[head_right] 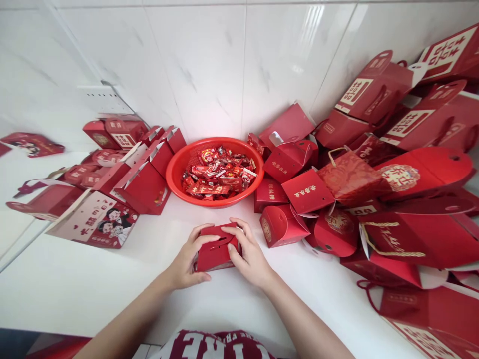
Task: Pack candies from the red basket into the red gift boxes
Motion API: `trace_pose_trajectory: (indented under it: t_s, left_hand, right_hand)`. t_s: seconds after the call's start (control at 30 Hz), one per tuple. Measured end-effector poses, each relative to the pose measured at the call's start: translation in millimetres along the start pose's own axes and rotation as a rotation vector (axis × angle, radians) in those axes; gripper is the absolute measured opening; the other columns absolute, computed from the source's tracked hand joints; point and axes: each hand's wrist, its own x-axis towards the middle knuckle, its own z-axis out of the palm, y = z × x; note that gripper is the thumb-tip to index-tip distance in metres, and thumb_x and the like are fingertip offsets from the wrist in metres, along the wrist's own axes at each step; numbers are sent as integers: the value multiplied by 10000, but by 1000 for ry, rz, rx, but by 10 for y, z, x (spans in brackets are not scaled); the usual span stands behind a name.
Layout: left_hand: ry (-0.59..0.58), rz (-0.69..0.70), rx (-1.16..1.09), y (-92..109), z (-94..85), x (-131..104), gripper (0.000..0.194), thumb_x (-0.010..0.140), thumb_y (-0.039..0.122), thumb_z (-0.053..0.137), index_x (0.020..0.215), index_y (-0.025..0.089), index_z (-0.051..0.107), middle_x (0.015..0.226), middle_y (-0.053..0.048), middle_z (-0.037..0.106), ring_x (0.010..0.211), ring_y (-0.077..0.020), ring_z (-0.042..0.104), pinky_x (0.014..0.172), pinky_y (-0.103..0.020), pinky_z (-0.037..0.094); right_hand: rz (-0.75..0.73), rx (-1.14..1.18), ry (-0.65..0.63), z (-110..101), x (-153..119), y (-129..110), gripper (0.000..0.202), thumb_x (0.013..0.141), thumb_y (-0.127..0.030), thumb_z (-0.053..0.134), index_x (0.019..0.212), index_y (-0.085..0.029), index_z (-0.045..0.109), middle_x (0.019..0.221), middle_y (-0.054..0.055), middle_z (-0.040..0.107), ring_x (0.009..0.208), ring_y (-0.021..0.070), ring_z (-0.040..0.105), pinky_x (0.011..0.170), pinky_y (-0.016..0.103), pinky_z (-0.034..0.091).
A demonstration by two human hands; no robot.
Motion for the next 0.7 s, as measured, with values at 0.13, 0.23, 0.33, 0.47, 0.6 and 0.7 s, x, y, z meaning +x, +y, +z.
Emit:
trace_pose_trajectory:
  t_s: [0.13,0.23,0.33,0.47,0.6,0.7]
  left_hand:
    - [-116,0,254,78,-162,-27,739,762,451,772,1434,349,483,1569,-142,242,1378,-386,398,1076,-511,443]
    - [-133,90,357,173,-214,-48,581,838,333,705,1392,376,538,1552,-117,302,1365,-357,430,1066,-495,467]
    - [-129,132,381,287,-343,-54,525,840,291,697,1351,349,592,1507,-121,390,1340,-336,466,1060,-478,482]
    - [23,122,446,547,-883,12,495,819,270,713,1300,358,640,1418,-91,515,1222,-297,571,1017,-431,521]
    - [449,236,686,786,-1834,271,478,778,282,761,1228,418,675,1289,-4,639,1148,-258,602,1056,-457,475]
    - [783,62,961,649,-2675,578,452,739,367,811,1177,308,714,1255,-2,651,1084,-215,620,1042,-483,472]
  right_hand:
    - [-14,-26,-21,-20,2,-24,346,1017,-306,414,1345,-280,520,1509,105,346,1401,259,386,1161,482,351]
    - [-32,-59,-50,-26,-11,-43,381,1017,-341,431,1392,-283,465,1524,101,335,1413,255,373,1169,472,345]
    - [-83,-80,-95,-48,-30,-43,472,1015,-397,437,1466,-278,366,1542,105,331,1436,264,339,1173,478,341]
    - [-116,-72,-51,-83,-40,-8,504,1023,-421,405,1496,-275,310,1548,116,327,1428,278,345,1135,494,396]
    - [-104,-106,-24,-81,-32,46,488,1022,-369,427,1486,-276,309,1525,128,345,1412,278,359,1092,503,443]
    - [-104,-139,-52,-51,-30,68,496,1015,-328,449,1485,-275,299,1517,133,354,1402,276,376,1094,517,445]
